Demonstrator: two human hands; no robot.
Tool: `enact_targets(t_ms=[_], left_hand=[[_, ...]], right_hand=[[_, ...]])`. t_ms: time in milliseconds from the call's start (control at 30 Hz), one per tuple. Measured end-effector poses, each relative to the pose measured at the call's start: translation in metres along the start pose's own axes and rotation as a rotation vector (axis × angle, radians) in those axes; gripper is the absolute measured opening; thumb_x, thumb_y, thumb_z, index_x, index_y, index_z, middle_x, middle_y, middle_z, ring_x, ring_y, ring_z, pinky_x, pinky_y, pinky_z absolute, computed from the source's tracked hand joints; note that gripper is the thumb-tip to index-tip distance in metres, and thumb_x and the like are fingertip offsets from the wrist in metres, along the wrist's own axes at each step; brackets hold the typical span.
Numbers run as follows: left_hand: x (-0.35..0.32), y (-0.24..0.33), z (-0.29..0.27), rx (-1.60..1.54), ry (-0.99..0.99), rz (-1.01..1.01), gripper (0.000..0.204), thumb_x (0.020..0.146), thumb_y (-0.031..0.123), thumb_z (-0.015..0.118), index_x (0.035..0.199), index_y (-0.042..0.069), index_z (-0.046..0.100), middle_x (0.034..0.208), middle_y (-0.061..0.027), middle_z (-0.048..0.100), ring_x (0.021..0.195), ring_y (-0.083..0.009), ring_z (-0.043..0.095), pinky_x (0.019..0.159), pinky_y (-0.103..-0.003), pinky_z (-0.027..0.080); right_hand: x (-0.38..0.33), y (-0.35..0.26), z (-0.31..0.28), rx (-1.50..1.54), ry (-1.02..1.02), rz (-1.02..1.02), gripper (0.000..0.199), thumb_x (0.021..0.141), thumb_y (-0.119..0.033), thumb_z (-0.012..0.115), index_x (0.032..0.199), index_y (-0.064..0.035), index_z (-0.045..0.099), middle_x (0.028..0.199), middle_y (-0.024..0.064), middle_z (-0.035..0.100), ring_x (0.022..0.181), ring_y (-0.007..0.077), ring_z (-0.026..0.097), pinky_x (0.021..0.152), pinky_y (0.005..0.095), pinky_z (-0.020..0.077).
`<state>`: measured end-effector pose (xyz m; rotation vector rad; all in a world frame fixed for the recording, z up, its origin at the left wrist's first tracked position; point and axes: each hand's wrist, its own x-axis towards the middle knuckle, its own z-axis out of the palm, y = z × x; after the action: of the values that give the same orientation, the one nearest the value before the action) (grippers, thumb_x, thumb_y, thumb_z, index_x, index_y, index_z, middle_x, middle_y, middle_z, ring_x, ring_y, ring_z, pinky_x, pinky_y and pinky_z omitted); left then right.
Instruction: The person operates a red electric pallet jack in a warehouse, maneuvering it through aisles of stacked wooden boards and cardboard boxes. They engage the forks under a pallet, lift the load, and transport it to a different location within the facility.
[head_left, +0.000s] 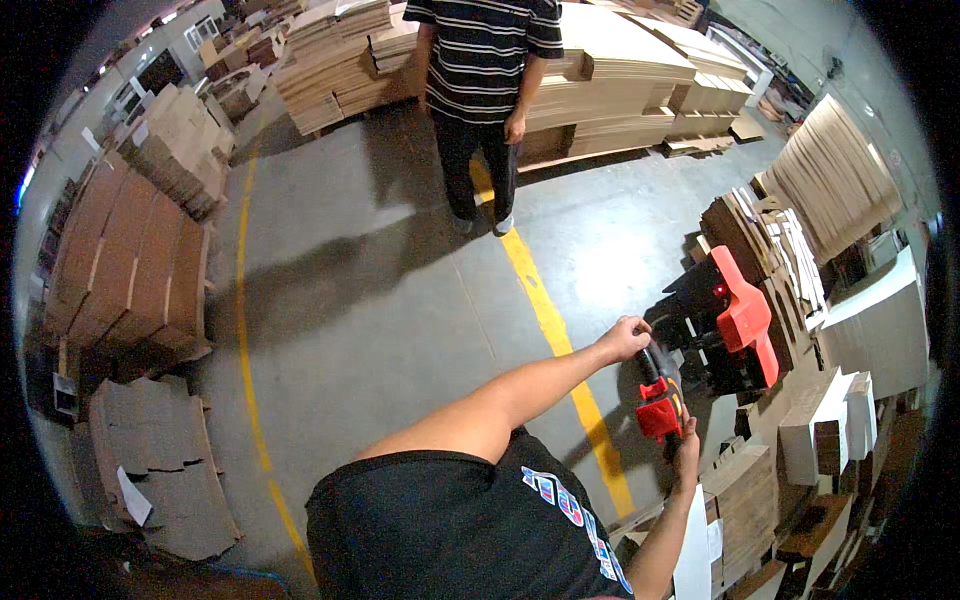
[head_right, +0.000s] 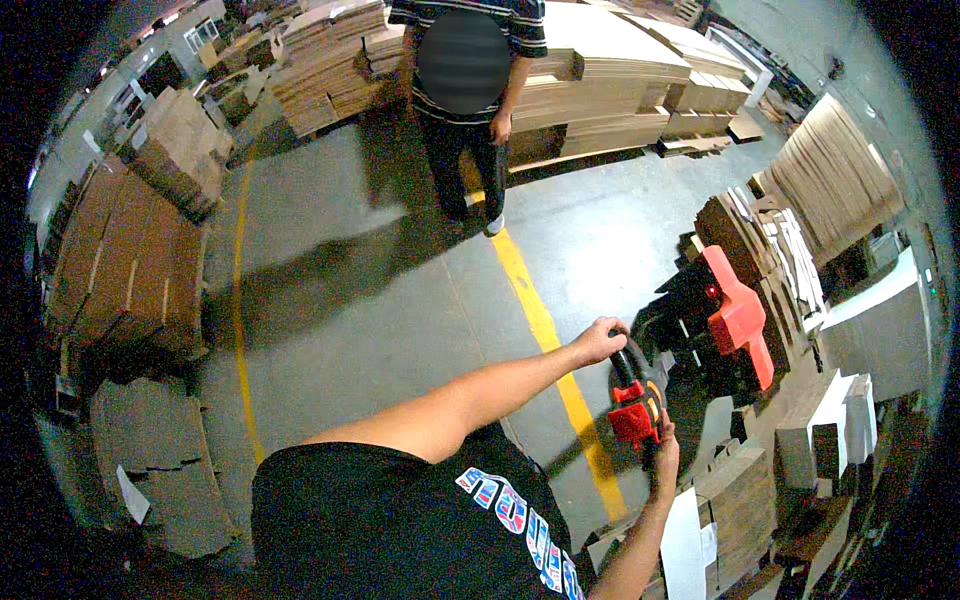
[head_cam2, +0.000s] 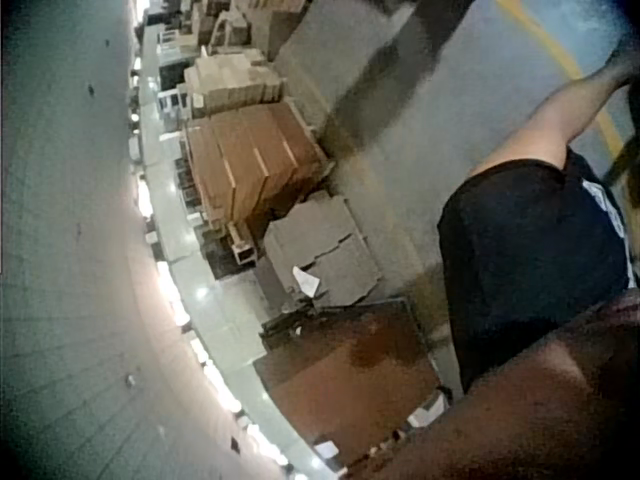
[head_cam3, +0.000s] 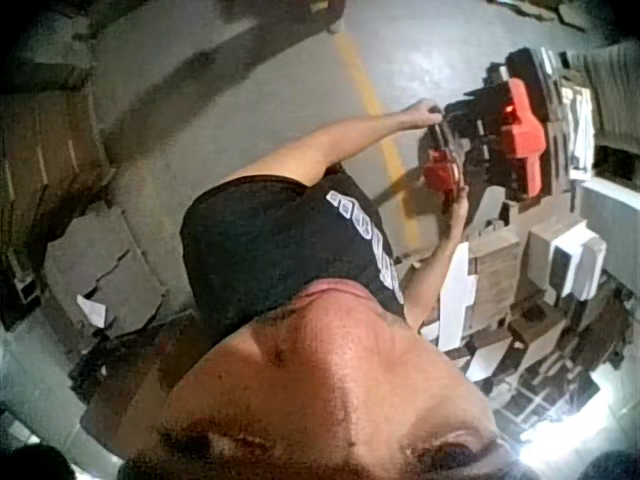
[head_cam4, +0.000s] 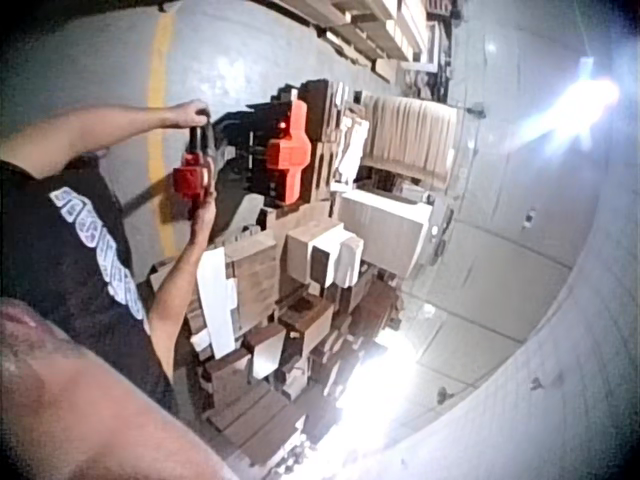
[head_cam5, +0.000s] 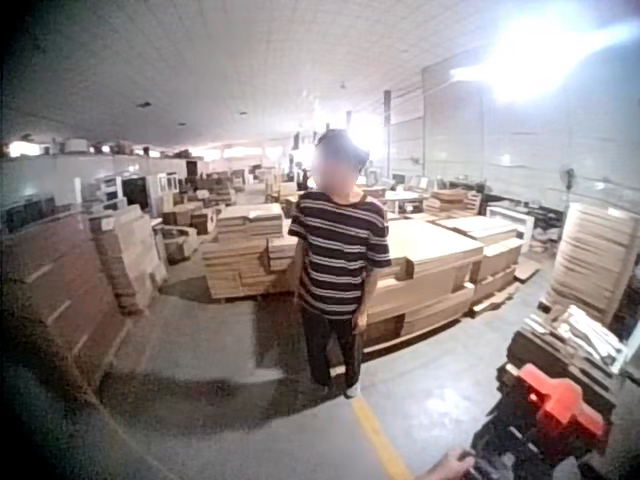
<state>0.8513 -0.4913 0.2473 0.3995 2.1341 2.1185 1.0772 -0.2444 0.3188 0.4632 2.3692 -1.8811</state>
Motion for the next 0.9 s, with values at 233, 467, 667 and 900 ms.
enact_targets(t_ms=[233, 467, 667, 900], left_hand=[[0.004, -0.011, -0.003, -0.032, -0.024, 0.021, 0.037, 0.084, 0.028, 0.068, 0.106, -0.001, 0.075, 0.108, -0.0226, 0.073, 0.108, -0.0330, 0.069, 0.099, -0.043, 0.054], [0.002, -0.019, -0.019, -0.057, 0.010, -0.006, 0.036, 0.085, 0.025, 0.067, 0.105, -0.004, 0.074, 0.101, -0.0190, 0.075, 0.099, -0.0274, 0.070, 0.093, -0.040, 0.056], [-0.009, 0.003, -0.033, -0.075, -0.032, -0.019, 0.033, 0.084, 0.022, 0.065, 0.103, -0.004, 0.073, 0.096, -0.0164, 0.075, 0.092, -0.0232, 0.070, 0.087, -0.038, 0.057], [-0.003, -0.004, -0.038, -0.102, -0.051, -0.026, 0.034, 0.084, 0.023, 0.065, 0.102, -0.004, 0.073, 0.095, -0.0161, 0.075, 0.091, -0.0242, 0.071, 0.086, -0.038, 0.057]], right_hand=[[-0.016, -0.020, 0.006, 0.008, -0.050, 0.057, 0.080, 0.108, -0.065, 0.046, 0.162, -0.0058, 0.044, 0.146, 0.0122, 0.063, 0.127, 0.0223, 0.062, 0.107, 0.0380, 0.0494], [-0.014, -0.044, 0.038, -0.079, -0.021, 0.022, 0.078, 0.108, -0.070, 0.038, 0.158, -0.0116, 0.052, 0.085, -0.0005, 0.064, 0.060, 0.0086, 0.048, 0.051, 0.0266, 0.0373], [-0.010, -0.014, 0.040, 0.021, 0.003, -0.073, 0.075, 0.110, -0.062, 0.044, 0.160, -0.0059, 0.047, 0.113, 0.0040, 0.070, 0.083, 0.0107, 0.060, 0.070, 0.0272, 0.0463], [-0.008, -0.017, 0.035, -0.019, -0.069, -0.102, 0.090, 0.100, -0.066, 0.060, 0.161, -0.0025, 0.043, 0.138, 0.0091, 0.064, 0.116, 0.0179, 0.063, 0.096, 0.0322, 0.0517]])
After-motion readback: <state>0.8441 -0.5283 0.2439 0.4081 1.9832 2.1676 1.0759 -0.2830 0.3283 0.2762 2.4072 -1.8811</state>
